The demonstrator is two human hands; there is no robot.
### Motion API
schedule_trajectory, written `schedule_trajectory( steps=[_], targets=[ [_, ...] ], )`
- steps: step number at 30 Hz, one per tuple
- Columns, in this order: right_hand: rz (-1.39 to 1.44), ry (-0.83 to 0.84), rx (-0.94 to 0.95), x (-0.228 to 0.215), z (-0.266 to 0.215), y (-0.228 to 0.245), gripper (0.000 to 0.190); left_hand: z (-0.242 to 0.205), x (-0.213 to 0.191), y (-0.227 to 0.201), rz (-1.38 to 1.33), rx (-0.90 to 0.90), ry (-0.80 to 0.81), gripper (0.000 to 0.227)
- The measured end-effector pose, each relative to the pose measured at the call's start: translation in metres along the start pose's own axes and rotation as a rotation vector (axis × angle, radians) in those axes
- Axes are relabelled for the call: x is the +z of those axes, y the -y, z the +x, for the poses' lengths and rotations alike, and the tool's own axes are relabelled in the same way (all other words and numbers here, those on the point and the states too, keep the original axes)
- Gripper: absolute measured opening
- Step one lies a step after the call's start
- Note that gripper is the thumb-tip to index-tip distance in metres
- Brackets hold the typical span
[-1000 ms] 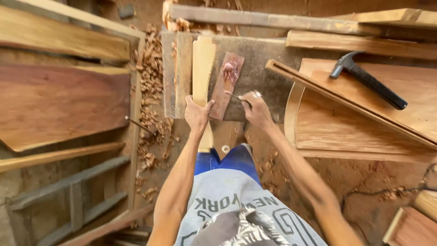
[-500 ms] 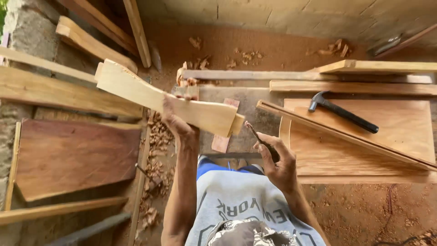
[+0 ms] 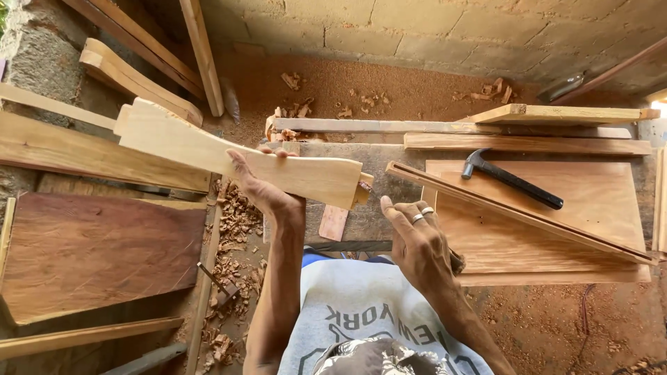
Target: The person holds curved wooden furniture components and shaves their edges with a small hand blade, working on one piece at a time and setting finished pieces on the workbench. A hammer rests on the bench and the person occasionally repositions boards and panels around the work area.
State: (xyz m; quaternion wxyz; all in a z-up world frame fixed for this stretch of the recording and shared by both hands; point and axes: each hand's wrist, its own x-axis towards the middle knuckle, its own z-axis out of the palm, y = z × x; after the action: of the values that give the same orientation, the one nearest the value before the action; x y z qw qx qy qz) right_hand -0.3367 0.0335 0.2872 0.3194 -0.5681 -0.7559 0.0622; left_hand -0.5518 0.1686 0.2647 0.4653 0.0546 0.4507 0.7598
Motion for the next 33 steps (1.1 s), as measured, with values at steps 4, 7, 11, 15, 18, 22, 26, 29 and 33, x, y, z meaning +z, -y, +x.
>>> schedule_trajectory(
  steps=[4,7,11,15,18,22,26,29,33],
  targets=[
    [-0.080,0.075,-0.026,-0.012,0.002,0.015,0.045,-0.007,0.002,-0.009,-0.021,-0.005,-0.014,0.072],
    [-0.138,0.165,-0.054,-0.020,0.001,0.016,0.050,-0.010,-0.001,-0.012,-0.036,0.011,0.018,0.071],
    [-0.131,0.199,-0.126,-0.028,-0.005,-0.014,0.044,-0.001,-0.005,-0.006,-0.018,0.031,0.020,0.068],
    [-0.133,0.082,-0.178,-0.047,0.016,-0.010,0.043,-0.008,-0.003,-0.011,-0.030,0.019,0.030,0.066],
    [-0.141,0.082,-0.200,-0.049,0.036,-0.008,0.049,-0.009,0.003,-0.008,-0.041,-0.022,0.051,0.066],
    [-0.167,0.079,-0.208,-0.044,0.035,-0.024,0.048,-0.013,0.012,-0.009,-0.103,-0.059,0.076,0.065],
    [-0.219,0.095,-0.144,-0.032,0.037,-0.051,0.037,-0.016,0.012,-0.011,-0.097,-0.045,0.121,0.061],
    [-0.148,0.141,0.019,-0.011,0.029,-0.078,0.025,-0.005,0.005,-0.014,0.044,-0.011,0.172,0.057],
    [0.261,0.342,0.616,0.051,0.022,-0.110,0.021,0.035,-0.058,0.036,0.767,0.159,0.335,0.052]
  ],
)
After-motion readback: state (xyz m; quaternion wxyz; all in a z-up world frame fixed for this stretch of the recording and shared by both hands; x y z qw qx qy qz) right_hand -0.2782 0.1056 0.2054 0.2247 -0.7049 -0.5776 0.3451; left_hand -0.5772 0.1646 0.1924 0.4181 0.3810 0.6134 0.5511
